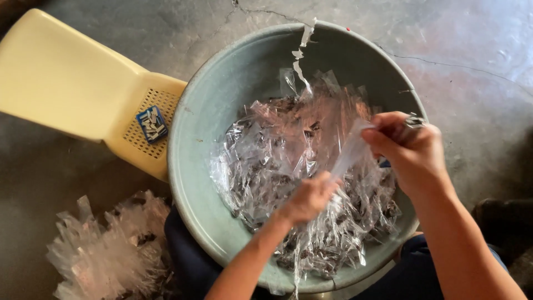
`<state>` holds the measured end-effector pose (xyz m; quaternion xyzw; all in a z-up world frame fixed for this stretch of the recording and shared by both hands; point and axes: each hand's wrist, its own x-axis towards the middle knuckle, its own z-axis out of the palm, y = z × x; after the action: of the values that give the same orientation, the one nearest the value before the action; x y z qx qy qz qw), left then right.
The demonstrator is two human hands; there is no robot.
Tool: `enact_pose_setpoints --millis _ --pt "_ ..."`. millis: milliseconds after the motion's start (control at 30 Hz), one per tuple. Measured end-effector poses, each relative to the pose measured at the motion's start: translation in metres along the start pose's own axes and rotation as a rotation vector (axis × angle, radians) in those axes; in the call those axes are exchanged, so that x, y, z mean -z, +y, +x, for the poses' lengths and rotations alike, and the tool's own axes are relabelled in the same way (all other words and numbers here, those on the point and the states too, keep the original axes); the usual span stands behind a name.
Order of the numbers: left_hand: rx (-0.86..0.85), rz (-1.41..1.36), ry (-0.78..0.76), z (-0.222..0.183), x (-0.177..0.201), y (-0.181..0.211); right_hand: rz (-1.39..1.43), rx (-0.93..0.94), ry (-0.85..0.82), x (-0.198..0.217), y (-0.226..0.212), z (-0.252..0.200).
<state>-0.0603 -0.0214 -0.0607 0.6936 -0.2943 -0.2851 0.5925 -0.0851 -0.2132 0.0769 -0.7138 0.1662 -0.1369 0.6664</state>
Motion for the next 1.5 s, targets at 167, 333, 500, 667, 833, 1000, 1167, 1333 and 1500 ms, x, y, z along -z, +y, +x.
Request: enact_pose_setpoints --millis 167,333,500,667,833,1000,1167,1333,1500 --pt "0.361 0.1 0.376 0.057 0.056 -0.088 -0.081 0.077 -0.067 0.015 -0.027 -0.012" --pt "0.041 0.925 0.336 0.106 0.075 -0.097 -0.322 0.294 -0.074 0.006 -0.034 -0.014" --pt "0.374 0.854 -0.084 0.143 0.08 -0.075 -0.299 0.227 -0.041 0.011 -0.029 -0.005" --pt "0.089 -0.19 0.211 0.111 0.075 0.007 -0.273 -0.015 0.029 0.005 -0.015 0.004" --pt "-0.125 -0.366 0.082 0.051 0.058 0.096 -0.081 -0.114 -0.104 -0.009 -0.017 0.011" --pt "-0.165 -0.122 0.049 0.032 0.05 0.108 0.208 -0.127 -0.136 -0.005 -0.009 0.012" --pt "-0.107 -0.164 0.046 0.029 0.027 0.08 0.153 -0.075 -0.138 -0.007 0.015 0.018" --pt "-0.025 -0.248 0.033 0.029 0.003 0.057 0.055 0.013 -0.076 0.0 0.028 0.026" --pt "-0.009 -0.372 0.073 0.011 0.006 0.071 0.44 -0.083 0.2 -0.024 0.017 0.02"
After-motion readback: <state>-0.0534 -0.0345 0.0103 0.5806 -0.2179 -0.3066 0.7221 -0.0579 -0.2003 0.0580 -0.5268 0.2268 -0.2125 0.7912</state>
